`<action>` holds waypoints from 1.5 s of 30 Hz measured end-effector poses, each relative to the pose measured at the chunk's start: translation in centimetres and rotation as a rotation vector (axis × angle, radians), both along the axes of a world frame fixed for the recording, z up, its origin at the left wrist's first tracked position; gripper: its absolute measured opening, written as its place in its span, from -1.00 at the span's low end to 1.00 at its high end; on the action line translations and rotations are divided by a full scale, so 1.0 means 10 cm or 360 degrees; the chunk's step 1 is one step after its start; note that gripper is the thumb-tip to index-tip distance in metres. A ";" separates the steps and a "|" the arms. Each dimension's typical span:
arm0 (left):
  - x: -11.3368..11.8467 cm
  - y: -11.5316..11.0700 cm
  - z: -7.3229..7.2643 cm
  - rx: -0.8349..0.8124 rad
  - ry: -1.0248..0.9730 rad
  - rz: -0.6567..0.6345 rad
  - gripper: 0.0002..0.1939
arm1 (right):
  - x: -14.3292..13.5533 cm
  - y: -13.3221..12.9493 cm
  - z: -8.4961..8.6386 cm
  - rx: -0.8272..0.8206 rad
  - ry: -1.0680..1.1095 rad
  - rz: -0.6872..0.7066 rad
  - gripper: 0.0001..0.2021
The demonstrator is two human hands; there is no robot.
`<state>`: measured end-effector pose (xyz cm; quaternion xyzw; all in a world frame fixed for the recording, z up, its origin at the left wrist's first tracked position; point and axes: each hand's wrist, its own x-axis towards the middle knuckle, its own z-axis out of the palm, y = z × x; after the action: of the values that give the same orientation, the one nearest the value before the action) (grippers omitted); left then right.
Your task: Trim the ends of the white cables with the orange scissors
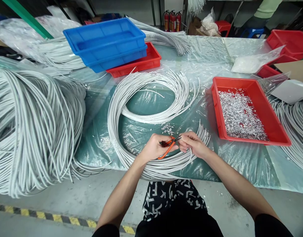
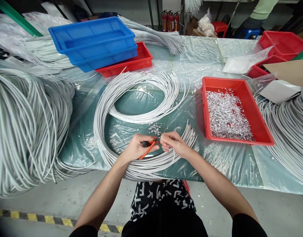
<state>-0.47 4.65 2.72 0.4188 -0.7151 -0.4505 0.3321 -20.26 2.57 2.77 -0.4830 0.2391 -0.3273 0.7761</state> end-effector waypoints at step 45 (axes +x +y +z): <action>0.00 0.00 -0.03 -0.0234 -0.0067 0.0053 -0.60 | -0.03 0.00 0.04 -0.0013 -0.0042 0.0088 -0.54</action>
<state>-0.45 4.63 2.44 0.4144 -0.7460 -0.3823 0.3543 -20.54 2.56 3.14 -0.4884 0.2141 -0.3129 0.7860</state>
